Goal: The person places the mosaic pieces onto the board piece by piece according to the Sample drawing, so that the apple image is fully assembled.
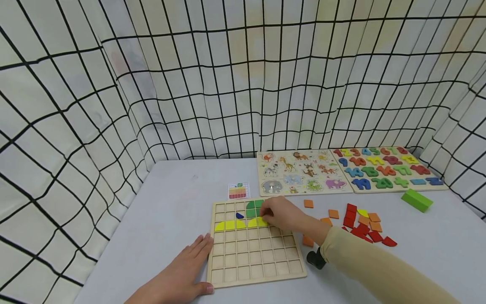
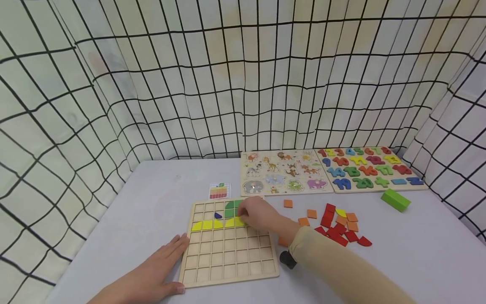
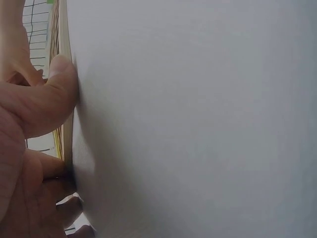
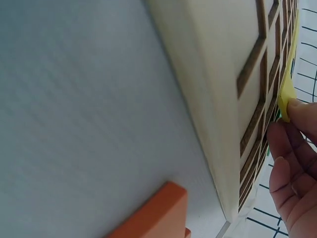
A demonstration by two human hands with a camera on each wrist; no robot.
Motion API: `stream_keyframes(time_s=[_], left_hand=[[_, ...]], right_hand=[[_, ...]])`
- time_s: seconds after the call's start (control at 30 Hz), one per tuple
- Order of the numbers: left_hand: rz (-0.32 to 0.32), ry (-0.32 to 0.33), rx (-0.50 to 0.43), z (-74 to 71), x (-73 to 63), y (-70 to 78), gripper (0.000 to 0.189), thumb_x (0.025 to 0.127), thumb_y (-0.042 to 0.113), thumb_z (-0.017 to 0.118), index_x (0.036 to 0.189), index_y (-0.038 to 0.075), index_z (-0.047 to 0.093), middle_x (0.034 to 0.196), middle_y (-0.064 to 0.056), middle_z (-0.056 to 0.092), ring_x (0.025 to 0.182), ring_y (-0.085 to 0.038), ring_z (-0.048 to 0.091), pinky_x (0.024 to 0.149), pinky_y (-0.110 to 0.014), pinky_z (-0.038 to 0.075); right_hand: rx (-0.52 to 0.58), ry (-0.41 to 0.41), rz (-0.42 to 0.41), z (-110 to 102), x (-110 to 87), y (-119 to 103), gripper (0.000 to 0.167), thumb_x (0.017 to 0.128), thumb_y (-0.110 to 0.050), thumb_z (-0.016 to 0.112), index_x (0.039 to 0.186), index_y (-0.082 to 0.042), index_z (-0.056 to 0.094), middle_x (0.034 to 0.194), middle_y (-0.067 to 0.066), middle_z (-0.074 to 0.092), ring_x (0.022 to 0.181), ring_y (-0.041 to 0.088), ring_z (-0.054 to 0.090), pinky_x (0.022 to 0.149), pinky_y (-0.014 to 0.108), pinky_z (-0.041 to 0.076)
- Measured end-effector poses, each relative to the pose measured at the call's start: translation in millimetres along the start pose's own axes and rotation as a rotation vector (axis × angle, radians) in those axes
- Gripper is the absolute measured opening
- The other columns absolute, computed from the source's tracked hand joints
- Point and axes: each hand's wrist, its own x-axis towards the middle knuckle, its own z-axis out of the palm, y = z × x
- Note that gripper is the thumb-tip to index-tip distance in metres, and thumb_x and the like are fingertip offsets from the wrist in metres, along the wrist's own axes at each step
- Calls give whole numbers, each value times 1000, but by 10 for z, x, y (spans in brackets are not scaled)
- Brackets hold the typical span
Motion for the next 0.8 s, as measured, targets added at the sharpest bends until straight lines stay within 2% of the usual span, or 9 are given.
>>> stream_keyframes(time_s=[0.23, 0.4, 0.57, 0.7, 0.8], left_hand=[[5, 13, 5, 4, 4, 4, 105, 83, 46, 79, 157, -9, 28, 167, -25, 24, 156, -46, 17, 117, -71, 26], [-5, 8, 3, 7, 12, 13, 105, 83, 45, 79, 157, -8, 28, 167, -24, 24, 157, -45, 16, 118, -71, 24], [-12, -3, -10, 17, 23, 13, 106, 83, 46, 79, 157, -8, 27, 168, -24, 23, 157, -46, 16, 118, -71, 24], [-25, -7, -9, 20, 23, 13, 106, 83, 47, 79, 158, -7, 26, 168, -23, 22, 157, -45, 16, 118, -71, 25], [-28, -6, 1, 15, 25, 10, 106, 84, 47, 79, 158, -7, 26, 169, -23, 22, 157, -44, 15, 118, -70, 24]], right_hand=[[-69, 0, 5, 26, -14, -19, 6, 91, -10, 77, 96, -10, 80, 95, 0, 75, 88, 13, 66, 75, 26, 56], [-113, -8, 25, 24, -26, -66, 7, 91, -13, 77, 97, -10, 81, 95, 0, 73, 88, 13, 65, 76, 29, 57], [-89, -9, 58, -49, -87, -50, 12, 95, -9, 72, 104, -10, 80, 102, 1, 74, 92, 14, 65, 80, 33, 57], [-49, 28, 106, -243, -226, 156, 14, 96, -6, 69, 107, -9, 78, 103, 2, 75, 92, 14, 65, 81, 32, 58], [-51, 65, 157, -448, -393, 445, 15, 96, -6, 69, 108, -7, 78, 102, 4, 75, 87, 14, 63, 79, 32, 58]])
